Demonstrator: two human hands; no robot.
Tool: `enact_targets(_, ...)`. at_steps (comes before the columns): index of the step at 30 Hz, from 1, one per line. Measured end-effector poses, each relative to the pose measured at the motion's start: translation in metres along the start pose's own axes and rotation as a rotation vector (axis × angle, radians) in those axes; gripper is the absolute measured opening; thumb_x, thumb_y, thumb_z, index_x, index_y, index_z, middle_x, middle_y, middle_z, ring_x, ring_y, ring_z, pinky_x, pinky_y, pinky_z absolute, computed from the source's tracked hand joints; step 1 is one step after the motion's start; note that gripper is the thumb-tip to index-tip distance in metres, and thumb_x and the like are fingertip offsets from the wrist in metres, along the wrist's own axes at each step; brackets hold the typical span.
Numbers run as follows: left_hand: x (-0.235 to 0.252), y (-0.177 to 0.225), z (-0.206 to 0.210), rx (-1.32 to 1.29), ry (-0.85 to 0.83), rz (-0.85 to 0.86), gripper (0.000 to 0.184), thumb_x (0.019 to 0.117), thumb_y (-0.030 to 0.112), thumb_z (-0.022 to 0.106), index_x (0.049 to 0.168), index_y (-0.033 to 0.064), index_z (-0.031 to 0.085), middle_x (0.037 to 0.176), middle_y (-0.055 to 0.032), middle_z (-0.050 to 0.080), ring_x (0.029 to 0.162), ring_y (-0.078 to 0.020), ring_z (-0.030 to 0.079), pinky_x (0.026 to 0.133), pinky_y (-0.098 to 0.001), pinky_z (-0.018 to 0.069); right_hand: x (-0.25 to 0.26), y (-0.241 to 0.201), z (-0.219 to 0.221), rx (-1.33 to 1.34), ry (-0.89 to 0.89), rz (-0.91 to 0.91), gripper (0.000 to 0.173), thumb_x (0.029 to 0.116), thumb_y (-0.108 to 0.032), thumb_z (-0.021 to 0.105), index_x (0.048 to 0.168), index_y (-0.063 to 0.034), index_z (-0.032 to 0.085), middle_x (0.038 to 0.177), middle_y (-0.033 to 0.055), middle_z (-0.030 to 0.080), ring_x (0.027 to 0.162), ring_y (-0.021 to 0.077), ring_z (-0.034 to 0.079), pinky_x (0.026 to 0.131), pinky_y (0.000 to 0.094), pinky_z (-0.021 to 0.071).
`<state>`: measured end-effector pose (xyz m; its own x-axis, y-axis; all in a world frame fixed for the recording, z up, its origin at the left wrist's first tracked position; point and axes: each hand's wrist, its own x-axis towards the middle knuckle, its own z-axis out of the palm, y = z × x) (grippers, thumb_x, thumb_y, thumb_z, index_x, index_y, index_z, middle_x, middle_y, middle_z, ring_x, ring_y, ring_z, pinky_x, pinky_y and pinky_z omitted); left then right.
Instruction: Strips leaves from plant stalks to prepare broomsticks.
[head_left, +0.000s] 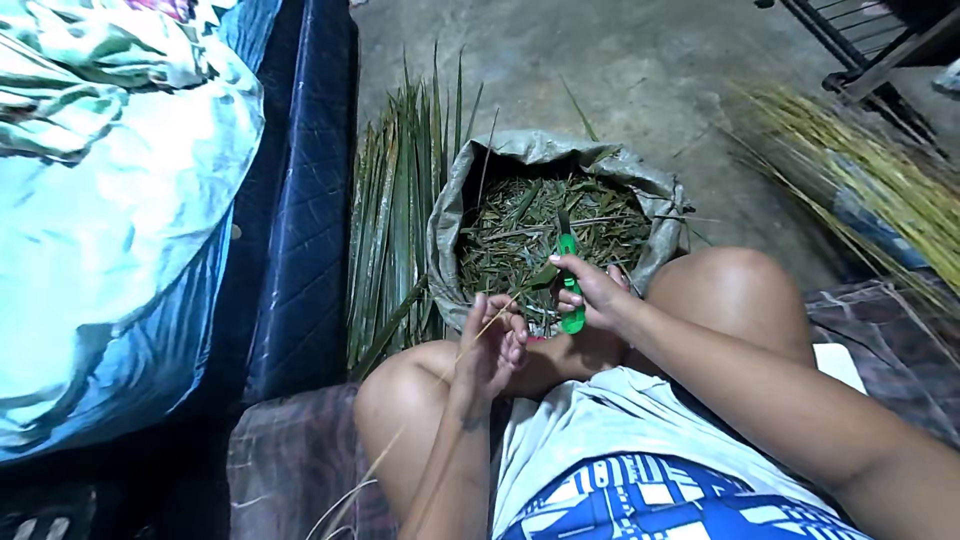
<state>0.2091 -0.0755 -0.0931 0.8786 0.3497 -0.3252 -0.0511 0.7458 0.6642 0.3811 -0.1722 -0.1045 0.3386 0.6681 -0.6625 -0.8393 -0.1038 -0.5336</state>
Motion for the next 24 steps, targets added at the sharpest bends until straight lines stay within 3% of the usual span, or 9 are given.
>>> enact_targets(2, -0.002, 0.000, 0.001, 0.049, 0.007, -0.087, 0.038, 0.1073, 0.037, 0.039, 0.094, 0.0152, 0.066, 0.063, 0.0049, 0.063, 0.046, -0.0012, 0.055, 0.042, -0.0153, 0.0452, 0.006, 0.002, -0.003, -0.075, 0.010, -0.020, 0.020, 0.1106, -0.029, 0.050, 0.101, -0.0121, 0.054, 0.067, -0.0020, 0.052, 0.042, 0.0027, 0.039, 0.041, 0.0160, 0.0392)
enact_targets(4, -0.001, 0.001, 0.006, 0.095, 0.094, -0.152, 0.035, 0.1103, 0.021, 0.032, 0.092, 0.0106, 0.060, 0.055, 0.0070, 0.053, 0.040, 0.0014, 0.047, 0.038, -0.0130, 0.0412, 0.011, 0.006, -0.006, -0.259, 0.044, -0.089, 0.024, 0.1120, -0.030, 0.047, 0.108, -0.0075, 0.055, 0.072, -0.0009, 0.056, 0.044, 0.0026, 0.039, 0.043, 0.0166, 0.0387)
enact_targets(6, 0.000, 0.001, 0.009, 0.120, 0.191, -0.179, 0.037, 0.1120, 0.018, 0.029, 0.093, 0.0079, 0.058, 0.051, 0.0076, 0.045, 0.037, 0.0017, 0.041, 0.035, -0.0128, 0.0371, 0.013, 0.010, -0.008, -0.559, 0.106, -0.212, 0.028, 0.1128, -0.028, 0.045, 0.118, -0.0032, 0.058, 0.076, 0.0003, 0.059, 0.050, 0.0040, 0.043, 0.048, 0.0195, 0.0396)
enact_targets(9, 0.001, 0.002, 0.010, 0.181, 0.294, -0.179, 0.037, 0.1132, 0.020, 0.029, 0.094, 0.0053, 0.058, 0.049, 0.0067, 0.042, 0.035, 0.0000, 0.039, 0.034, -0.0143, 0.0354, -0.003, 0.009, -0.001, -1.104, 0.051, -0.282, 0.028, 0.1081, -0.025, 0.053, 0.116, 0.0001, 0.062, 0.091, 0.0131, 0.061, 0.080, 0.0224, 0.058, 0.076, 0.0428, 0.0490)
enact_targets(11, 0.002, 0.002, 0.011, 0.179, 0.310, -0.176, 0.039, 0.1134, 0.020, 0.027, 0.093, 0.0056, 0.057, 0.049, 0.0069, 0.042, 0.035, -0.0001, 0.038, 0.034, -0.0145, 0.0344, -0.016, 0.016, 0.009, -1.331, -0.097, -0.233, 0.027, 0.1055, -0.025, 0.051, 0.114, -0.0027, 0.064, 0.095, 0.0156, 0.063, 0.087, 0.0287, 0.062, 0.079, 0.0503, 0.0496)
enact_targets(14, 0.002, 0.001, 0.012, 0.031, 0.301, -0.178, 0.042, 0.1130, 0.019, 0.025, 0.088, 0.0083, 0.056, 0.047, 0.0087, 0.041, 0.033, 0.0011, 0.038, 0.033, -0.0133, 0.0340, -0.021, 0.020, 0.018, -1.487, -0.138, -0.197, 0.029, 0.1068, -0.025, 0.048, 0.116, -0.0011, 0.062, 0.101, 0.0196, 0.065, 0.096, 0.0348, 0.065, 0.083, 0.0544, 0.0504)
enact_targets(17, 0.001, 0.001, 0.009, -0.144, 0.224, -0.212, 0.042, 0.1128, 0.021, 0.024, 0.087, 0.0103, 0.055, 0.047, 0.0098, 0.040, 0.033, 0.0014, 0.040, 0.033, -0.0126, 0.0362, -0.002, -0.006, 0.016, -1.611, 0.082, -0.183, 0.032, 0.1079, -0.025, 0.051, 0.123, 0.0012, 0.064, 0.114, 0.0265, 0.068, 0.111, 0.0438, 0.066, 0.092, 0.0627, 0.0497)
enact_targets(20, 0.008, -0.002, 0.012, -0.233, 0.205, -0.241, 0.042, 0.1132, 0.023, 0.023, 0.086, 0.0108, 0.054, 0.046, 0.0096, 0.040, 0.032, 0.0011, 0.040, 0.033, -0.0124, 0.0361, 0.010, -0.017, 0.013, -1.619, 0.212, -0.225, 0.028, 0.1067, -0.026, 0.055, 0.118, -0.0014, 0.065, 0.109, 0.0238, 0.070, 0.106, 0.0425, 0.068, 0.088, 0.0622, 0.0516)
enact_targets(24, 0.006, 0.002, 0.004, -0.302, 0.142, -0.286, 0.044, 0.1136, 0.028, 0.022, 0.091, 0.0106, 0.055, 0.048, 0.0091, 0.043, 0.034, 0.0005, 0.045, 0.034, -0.0126, 0.0397, -0.006, -0.017, 0.018, -1.556, 0.102, -0.164, 0.031, 0.1083, -0.027, 0.049, 0.119, -0.0012, 0.064, 0.110, 0.0217, 0.068, 0.107, 0.0377, 0.066, 0.091, 0.0576, 0.0498)
